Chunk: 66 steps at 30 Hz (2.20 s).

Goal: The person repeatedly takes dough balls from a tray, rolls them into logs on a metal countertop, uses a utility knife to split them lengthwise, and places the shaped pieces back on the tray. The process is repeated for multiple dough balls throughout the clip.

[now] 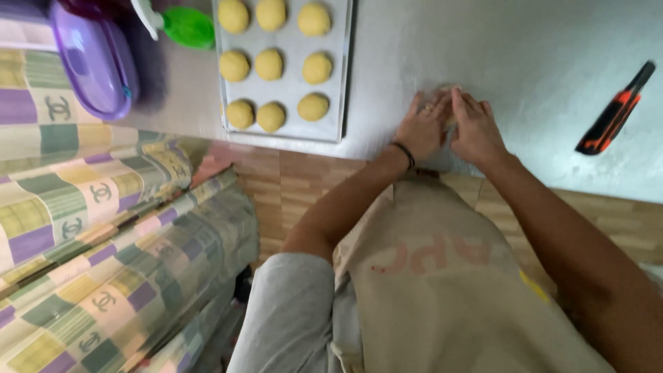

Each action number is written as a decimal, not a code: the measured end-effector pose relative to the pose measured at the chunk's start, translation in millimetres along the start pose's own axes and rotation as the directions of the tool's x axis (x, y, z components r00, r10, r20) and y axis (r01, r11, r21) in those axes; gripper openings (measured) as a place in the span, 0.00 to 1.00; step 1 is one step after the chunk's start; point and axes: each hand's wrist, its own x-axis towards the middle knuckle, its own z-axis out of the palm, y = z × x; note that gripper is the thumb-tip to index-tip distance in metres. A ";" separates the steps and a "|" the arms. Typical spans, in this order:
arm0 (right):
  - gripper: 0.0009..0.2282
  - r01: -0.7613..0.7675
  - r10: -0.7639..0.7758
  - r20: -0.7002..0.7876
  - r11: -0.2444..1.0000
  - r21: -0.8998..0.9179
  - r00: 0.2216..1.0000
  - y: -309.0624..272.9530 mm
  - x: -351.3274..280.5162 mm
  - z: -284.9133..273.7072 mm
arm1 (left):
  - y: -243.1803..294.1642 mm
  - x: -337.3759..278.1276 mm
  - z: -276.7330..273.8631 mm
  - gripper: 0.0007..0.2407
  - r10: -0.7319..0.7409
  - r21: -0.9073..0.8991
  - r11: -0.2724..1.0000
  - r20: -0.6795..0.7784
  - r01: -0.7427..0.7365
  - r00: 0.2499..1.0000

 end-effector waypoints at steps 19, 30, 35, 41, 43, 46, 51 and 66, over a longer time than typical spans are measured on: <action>0.40 -0.053 0.053 0.082 0.999 -0.003 0.995 27.3 -28.7 67.9 | -2.0 -24.1 42.4 0.26 0.021 -0.028 0.999 0.017 -0.020 1.000; 0.40 -0.059 0.057 0.046 0.998 0.037 0.997 12.4 -45.7 63.5 | 12.8 -33.9 94.2 0.28 0.026 -0.013 1.000 -0.035 -0.027 0.999; 0.38 0.109 -0.121 -0.229 0.992 -0.065 0.966 34.6 -21.5 58.5 | 2.7 -14.3 77.5 0.24 -0.048 -0.079 0.996 -0.085 0.041 0.995; 0.34 0.132 -0.137 -0.189 0.991 -0.036 0.972 19.1 -2.8 34.7 | -5.4 8.4 57.8 0.27 -0.079 0.093 0.993 0.015 0.077 0.997; 0.37 0.161 -0.165 -0.154 0.986 -0.038 0.974 19.7 -10.6 49.6 | -0.4 0.3 66.1 0.26 -0.091 0.106 0.991 0.070 0.083 0.993; 0.35 0.033 -0.041 -0.188 0.998 -0.046 0.981 25.6 -10.8 49.1 | -3.9 -8.3 73.8 0.21 -0.049 -0.086 0.996 -0.222 0.030 0.974; 0.29 -0.009 -0.001 -0.206 0.999 -0.047 0.979 29.3 -15.8 49.9 | 3.3 -27.1 75.9 0.27 -0.012 0.005 1.000 -0.099 0.013 0.995; 0.13 -0.114 -0.067 -0.417 0.912 -0.395 0.906 73.3 23.7 58.1 | -48.1 61.9 84.9 0.25 0.032 -0.592 0.769 -0.341 -0.241 0.940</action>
